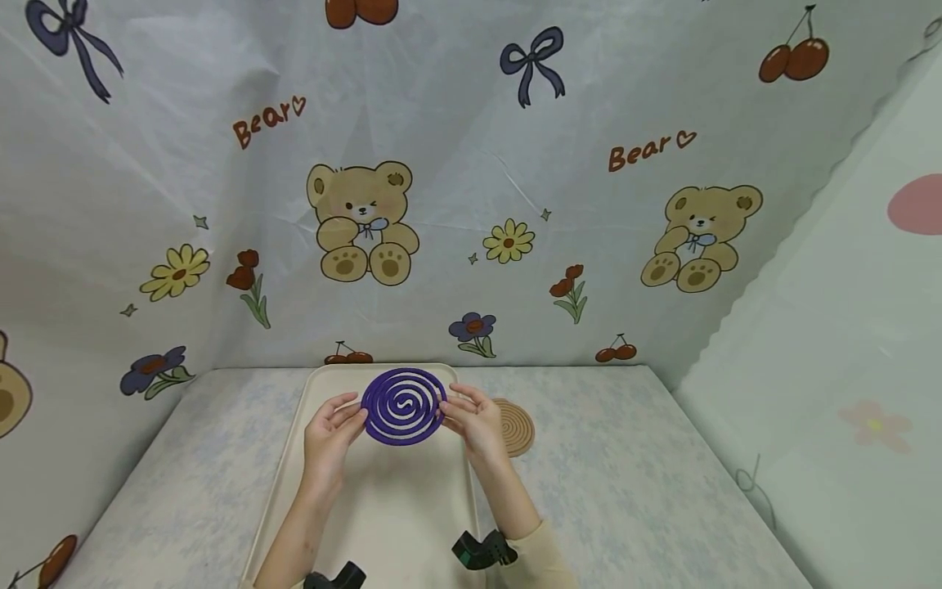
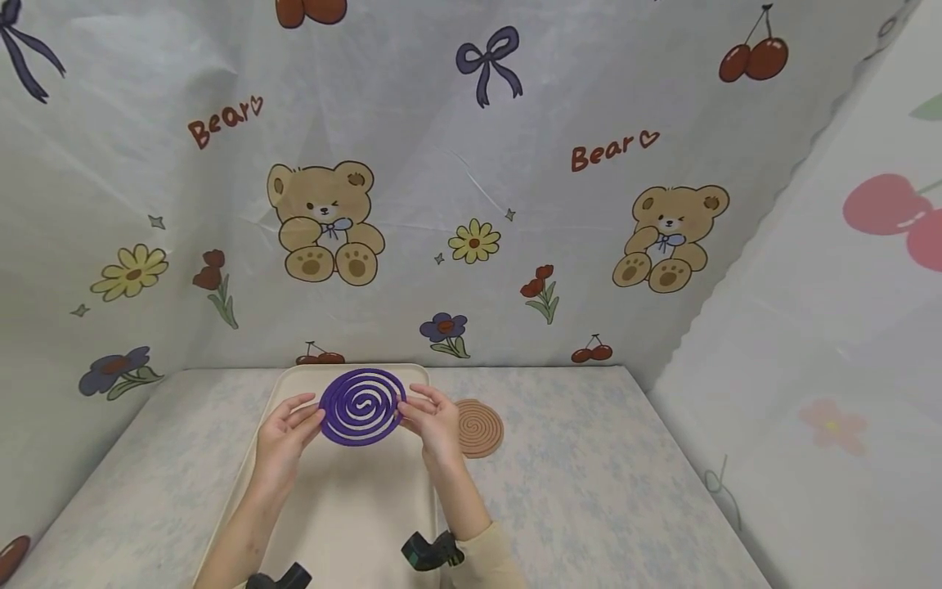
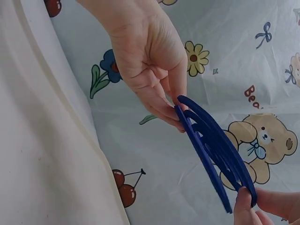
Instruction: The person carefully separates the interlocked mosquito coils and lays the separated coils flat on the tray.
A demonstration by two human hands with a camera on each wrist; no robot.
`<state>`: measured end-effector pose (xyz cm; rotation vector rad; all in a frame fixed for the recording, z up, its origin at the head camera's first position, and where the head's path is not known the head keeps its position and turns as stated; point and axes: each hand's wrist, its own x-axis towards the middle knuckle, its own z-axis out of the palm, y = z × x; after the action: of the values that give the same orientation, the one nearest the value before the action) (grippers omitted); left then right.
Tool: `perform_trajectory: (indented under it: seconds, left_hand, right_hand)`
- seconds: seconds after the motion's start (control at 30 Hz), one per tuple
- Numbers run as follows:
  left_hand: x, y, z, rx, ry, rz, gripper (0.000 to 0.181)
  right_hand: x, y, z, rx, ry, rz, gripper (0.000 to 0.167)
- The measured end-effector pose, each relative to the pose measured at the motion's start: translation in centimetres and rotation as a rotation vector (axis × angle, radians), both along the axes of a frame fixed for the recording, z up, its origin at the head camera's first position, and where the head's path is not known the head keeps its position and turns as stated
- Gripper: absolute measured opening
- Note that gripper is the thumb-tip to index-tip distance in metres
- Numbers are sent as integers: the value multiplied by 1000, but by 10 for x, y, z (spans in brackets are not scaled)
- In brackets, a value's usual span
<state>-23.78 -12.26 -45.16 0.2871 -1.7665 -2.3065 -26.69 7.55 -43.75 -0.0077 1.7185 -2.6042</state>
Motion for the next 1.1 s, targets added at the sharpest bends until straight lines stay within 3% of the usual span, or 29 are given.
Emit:
perform_trajectory:
  seconds: [0.23, 0.53, 0.87, 1.1]
  left_hand:
    - [-2, -1, -2, 52, -26, 14, 35]
    - [-1, 0, -3, 19, -2, 57, 30]
    - [-3, -3, -3, 108, -17, 25, 31]
    - [-5, -7, -5, 126, -12, 69, 28]
  right_hand:
    - [0, 0, -2, -12, 19, 12, 40]
    - [2, -3, -2, 3, -1, -16, 42]
    - [0, -1, 1, -7, 16, -27, 43]
    - [-3, 0, -4, -5, -2, -56, 43]
